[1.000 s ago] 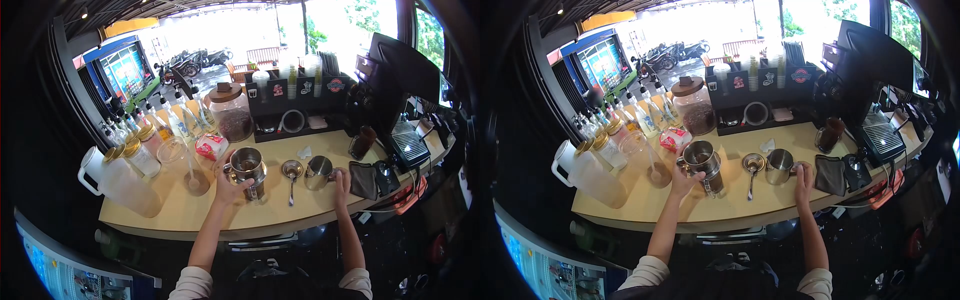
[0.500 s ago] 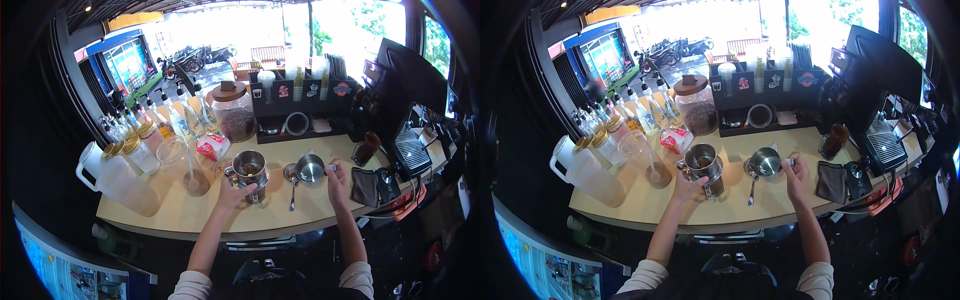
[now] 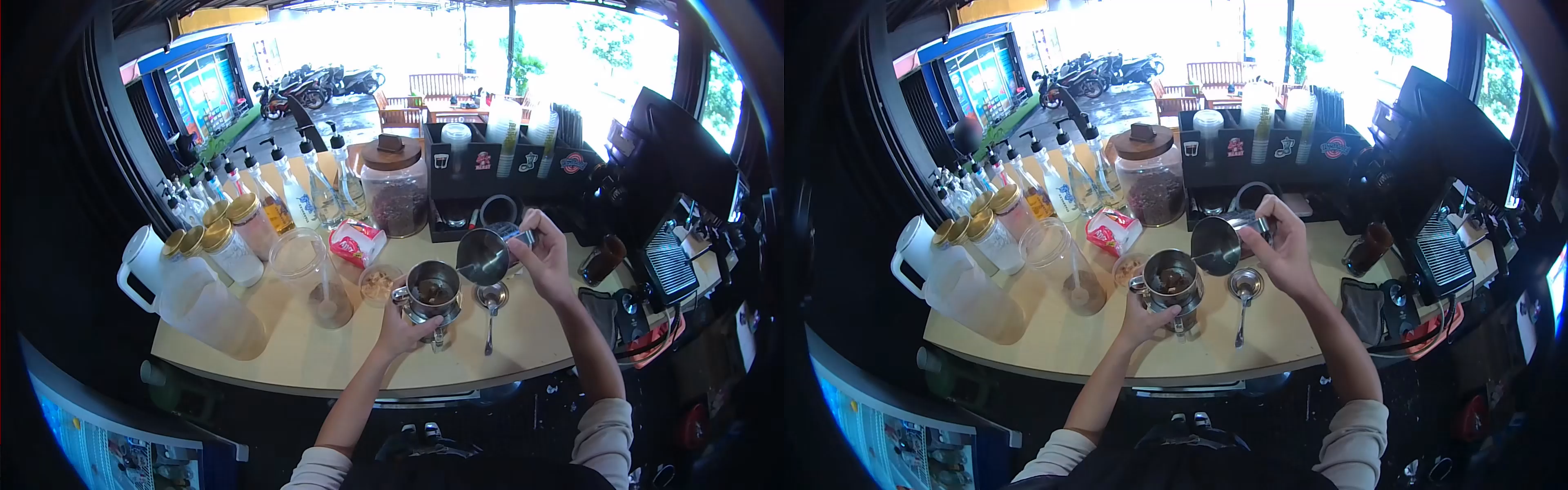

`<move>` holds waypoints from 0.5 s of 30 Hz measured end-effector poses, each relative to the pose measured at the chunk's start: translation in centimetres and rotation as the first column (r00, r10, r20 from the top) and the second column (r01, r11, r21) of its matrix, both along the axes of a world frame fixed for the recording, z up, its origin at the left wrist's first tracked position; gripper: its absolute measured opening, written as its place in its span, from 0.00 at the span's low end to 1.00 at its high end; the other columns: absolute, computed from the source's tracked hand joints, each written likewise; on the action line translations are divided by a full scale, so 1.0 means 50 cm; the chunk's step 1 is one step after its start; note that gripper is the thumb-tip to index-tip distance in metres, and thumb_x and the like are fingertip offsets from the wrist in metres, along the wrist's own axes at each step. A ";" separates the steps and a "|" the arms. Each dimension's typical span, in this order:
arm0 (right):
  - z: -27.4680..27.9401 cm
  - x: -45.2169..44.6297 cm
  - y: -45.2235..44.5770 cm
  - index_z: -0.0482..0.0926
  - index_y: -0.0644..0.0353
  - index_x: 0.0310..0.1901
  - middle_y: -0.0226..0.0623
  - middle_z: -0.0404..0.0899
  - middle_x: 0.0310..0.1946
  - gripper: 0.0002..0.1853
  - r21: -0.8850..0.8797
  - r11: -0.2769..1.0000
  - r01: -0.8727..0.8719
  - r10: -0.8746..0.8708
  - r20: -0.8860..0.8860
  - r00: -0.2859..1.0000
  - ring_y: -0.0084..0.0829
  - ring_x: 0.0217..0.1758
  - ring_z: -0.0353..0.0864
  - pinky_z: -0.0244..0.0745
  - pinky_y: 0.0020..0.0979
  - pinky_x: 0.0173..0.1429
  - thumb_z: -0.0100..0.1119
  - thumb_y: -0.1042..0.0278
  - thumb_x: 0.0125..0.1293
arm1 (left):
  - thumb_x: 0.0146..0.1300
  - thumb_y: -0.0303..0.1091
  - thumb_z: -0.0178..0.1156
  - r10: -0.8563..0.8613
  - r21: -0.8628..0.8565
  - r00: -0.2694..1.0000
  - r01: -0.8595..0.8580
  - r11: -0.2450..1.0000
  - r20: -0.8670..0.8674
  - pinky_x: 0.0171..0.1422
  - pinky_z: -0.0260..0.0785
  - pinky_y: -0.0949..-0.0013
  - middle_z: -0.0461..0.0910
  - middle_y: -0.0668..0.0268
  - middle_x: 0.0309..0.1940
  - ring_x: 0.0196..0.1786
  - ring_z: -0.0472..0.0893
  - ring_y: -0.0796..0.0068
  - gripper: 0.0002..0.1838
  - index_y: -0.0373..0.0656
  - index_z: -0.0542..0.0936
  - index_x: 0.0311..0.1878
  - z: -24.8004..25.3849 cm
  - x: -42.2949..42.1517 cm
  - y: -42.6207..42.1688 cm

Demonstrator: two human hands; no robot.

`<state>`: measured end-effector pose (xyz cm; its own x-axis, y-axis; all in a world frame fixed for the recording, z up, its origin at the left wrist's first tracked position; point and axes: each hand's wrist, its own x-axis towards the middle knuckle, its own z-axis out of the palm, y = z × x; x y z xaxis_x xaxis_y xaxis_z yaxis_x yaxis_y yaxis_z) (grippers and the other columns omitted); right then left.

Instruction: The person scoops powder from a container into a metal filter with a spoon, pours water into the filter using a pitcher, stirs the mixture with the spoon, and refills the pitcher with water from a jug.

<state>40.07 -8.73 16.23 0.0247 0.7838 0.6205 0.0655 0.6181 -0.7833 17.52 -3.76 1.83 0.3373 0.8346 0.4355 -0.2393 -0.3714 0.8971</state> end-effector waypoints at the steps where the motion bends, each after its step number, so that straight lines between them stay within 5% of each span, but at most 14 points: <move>1: 0.002 0.001 0.009 0.64 0.61 0.32 0.25 0.60 0.31 0.10 -0.003 1.000 -0.001 0.001 0.001 1.000 0.12 0.34 0.63 0.74 0.18 0.36 0.57 0.80 0.61 | 0.42 0.34 0.75 0.003 0.034 1.000 -0.003 0.999 0.013 0.65 0.61 0.63 0.72 0.59 0.54 0.59 0.72 0.69 0.44 0.38 0.62 0.62 -0.001 0.001 0.001; 4: 0.014 -0.009 0.023 0.64 0.59 0.31 0.24 0.60 0.29 0.11 -0.028 0.999 0.030 -0.026 0.113 0.993 0.13 0.30 0.57 0.54 0.19 0.35 0.59 0.77 0.59 | 0.42 0.33 0.75 0.022 0.042 1.000 -0.022 0.999 0.000 0.65 0.62 0.63 0.72 0.59 0.54 0.59 0.72 0.68 0.44 0.38 0.62 0.62 -0.006 0.003 0.002; 15: 0.062 -0.032 0.027 0.64 0.62 0.32 0.28 0.65 0.28 0.11 -0.121 0.993 0.005 0.031 0.291 0.956 0.13 0.27 0.71 0.69 0.18 0.28 0.58 0.77 0.61 | 0.40 0.33 0.75 -0.013 -0.002 0.997 0.013 1.000 0.074 0.65 0.62 0.63 0.72 0.59 0.54 0.59 0.72 0.69 0.44 0.38 0.62 0.62 -0.003 0.008 -0.001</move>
